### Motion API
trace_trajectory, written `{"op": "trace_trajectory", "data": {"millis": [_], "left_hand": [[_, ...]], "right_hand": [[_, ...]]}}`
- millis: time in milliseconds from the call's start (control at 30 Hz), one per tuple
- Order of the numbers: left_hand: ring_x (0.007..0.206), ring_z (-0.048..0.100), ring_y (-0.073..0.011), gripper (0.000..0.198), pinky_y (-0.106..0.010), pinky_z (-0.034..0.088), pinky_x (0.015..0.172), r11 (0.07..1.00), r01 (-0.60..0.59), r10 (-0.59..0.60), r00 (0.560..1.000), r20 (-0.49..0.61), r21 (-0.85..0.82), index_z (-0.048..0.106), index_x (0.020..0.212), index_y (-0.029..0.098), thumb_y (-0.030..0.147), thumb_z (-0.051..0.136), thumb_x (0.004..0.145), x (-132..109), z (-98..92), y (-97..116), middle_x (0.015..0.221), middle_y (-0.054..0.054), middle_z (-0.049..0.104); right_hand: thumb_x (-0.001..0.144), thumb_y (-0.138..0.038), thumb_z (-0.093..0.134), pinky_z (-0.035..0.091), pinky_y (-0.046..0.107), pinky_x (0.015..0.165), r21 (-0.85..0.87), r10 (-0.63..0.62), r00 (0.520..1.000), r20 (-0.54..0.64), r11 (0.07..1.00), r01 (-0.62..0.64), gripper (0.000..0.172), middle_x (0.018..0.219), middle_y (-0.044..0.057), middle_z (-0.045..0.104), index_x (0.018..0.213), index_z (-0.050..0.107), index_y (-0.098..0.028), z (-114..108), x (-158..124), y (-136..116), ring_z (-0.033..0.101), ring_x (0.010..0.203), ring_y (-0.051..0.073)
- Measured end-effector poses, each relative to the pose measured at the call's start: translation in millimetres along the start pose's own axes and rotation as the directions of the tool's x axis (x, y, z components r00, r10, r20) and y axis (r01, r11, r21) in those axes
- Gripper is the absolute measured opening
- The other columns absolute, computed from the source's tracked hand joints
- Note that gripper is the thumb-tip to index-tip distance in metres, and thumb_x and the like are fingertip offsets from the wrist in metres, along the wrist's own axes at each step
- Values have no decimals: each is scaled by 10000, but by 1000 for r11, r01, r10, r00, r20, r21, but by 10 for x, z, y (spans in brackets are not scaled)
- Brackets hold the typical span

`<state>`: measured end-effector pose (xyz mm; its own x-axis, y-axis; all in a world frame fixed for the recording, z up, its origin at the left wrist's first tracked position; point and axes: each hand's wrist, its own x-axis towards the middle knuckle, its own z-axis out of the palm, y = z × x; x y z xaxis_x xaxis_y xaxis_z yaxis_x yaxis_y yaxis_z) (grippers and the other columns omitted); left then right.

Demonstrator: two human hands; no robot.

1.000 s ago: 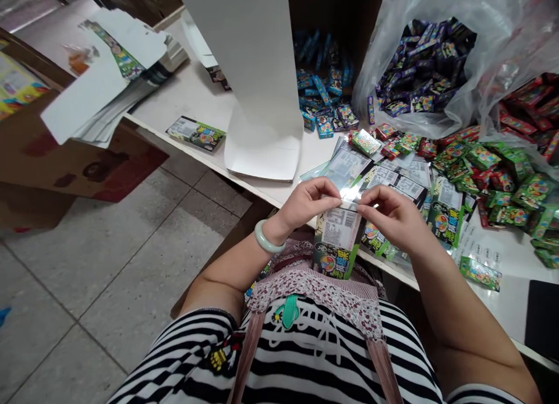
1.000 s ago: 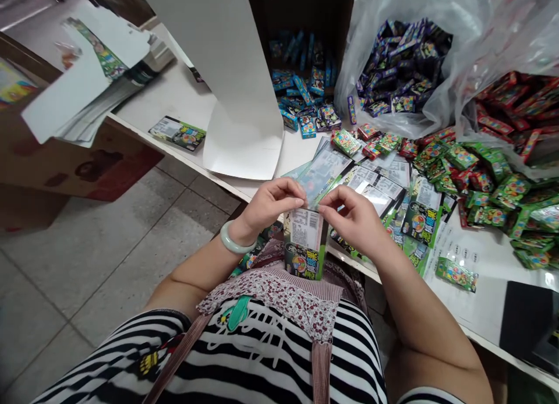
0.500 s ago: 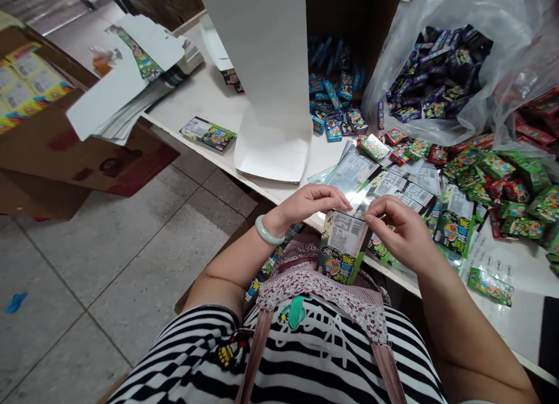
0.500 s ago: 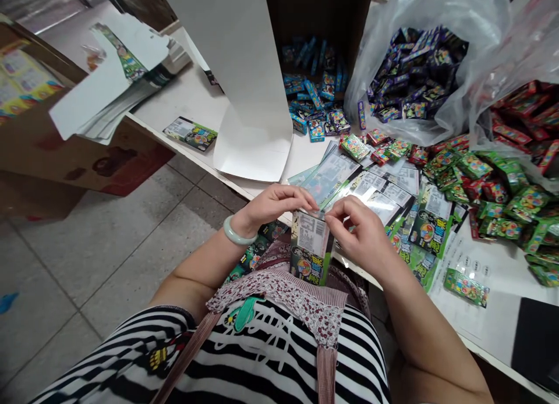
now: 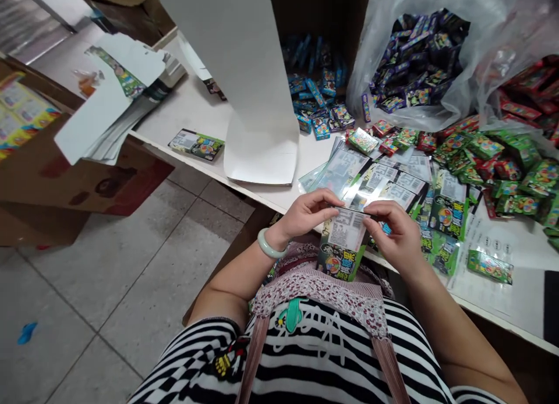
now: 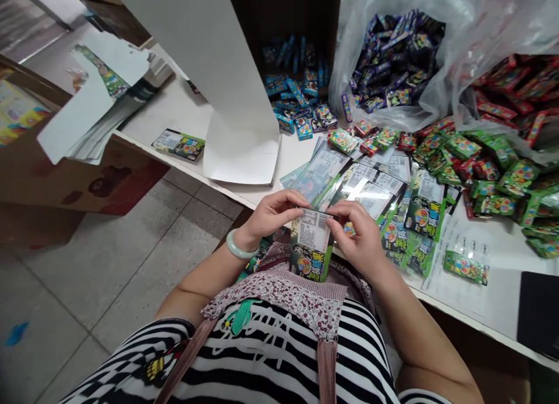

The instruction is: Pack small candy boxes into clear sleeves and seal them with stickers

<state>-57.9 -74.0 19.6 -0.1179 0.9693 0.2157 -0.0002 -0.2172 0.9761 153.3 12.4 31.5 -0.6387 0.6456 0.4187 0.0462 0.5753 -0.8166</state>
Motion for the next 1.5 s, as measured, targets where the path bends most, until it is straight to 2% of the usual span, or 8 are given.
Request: {"op": "trace_trajectory", "data": {"millis": [200,400,567,700,800,1067,1267,1500], "left_hand": [[883,687,-149,252,-273,574,799,995,79,-79,997,0,59,715,994,195,362,778,816,68,38,69,962,-54,733],[814,660,-164,121,-272,552,742,960,128,-99,987,-125,250,689,783,198,281,764,738,270,110,7,804,-15,696],[753,636,-141,114,-264,527,719,976,95,5,889,-458,196,670,729,209,200,763,663,375,159,-63,782,19,696],[822,662,-179,110,-313,547,788,954,163,-89,956,-280,253,707,740,244,191,774,670,352,201,-126,813,22,721],[867,661,-188,107,-325,546,829,948,177,-125,972,-201,266,725,764,258,200,776,690,340,218,-169,826,18,724],[882,659,-200,130,-336,544,834,945,216,-151,954,-261,244,710,760,249,252,792,660,355,223,-217,830,4,716],[880,655,-176,84,-326,539,823,945,206,-145,960,-238,254,716,789,250,241,762,720,327,216,-255,852,6,706],[827,646,-167,77,-313,537,751,945,203,-134,956,-262,256,709,784,259,241,755,725,288,184,-226,839,11,702]], "right_hand": [[935,-243,588,549,349,735,40,105,991,-86,994,-102,56,998,68,673,968,633,-245,81,-48,1,652,929,196],[934,-364,588,578,357,828,132,244,968,54,959,-249,176,1147,75,670,1062,630,-251,-78,-40,41,646,995,184],[898,-364,641,558,369,925,104,407,904,-133,912,-396,372,1266,67,669,1256,642,-262,-964,-371,503,648,1076,186],[874,-204,613,509,389,917,-284,521,705,-481,668,-688,224,1085,90,713,1042,760,-187,-1816,-613,1140,650,909,199],[824,-158,655,488,372,905,-370,564,666,-489,557,-743,228,1057,90,710,1009,785,-183,-2118,-657,1512,634,863,200],[795,-273,715,498,321,861,-332,559,705,-437,628,-704,150,995,69,735,896,790,-191,-2116,-863,1744,649,876,195],[835,-294,666,517,347,883,-314,533,722,-441,662,-681,427,1123,102,701,1242,721,-178,-2112,-914,1776,647,851,179],[805,-297,685,513,357,881,-336,532,728,-433,654,-678,199,1001,78,715,938,790,-192,-2074,-827,1729,649,862,203]]}}
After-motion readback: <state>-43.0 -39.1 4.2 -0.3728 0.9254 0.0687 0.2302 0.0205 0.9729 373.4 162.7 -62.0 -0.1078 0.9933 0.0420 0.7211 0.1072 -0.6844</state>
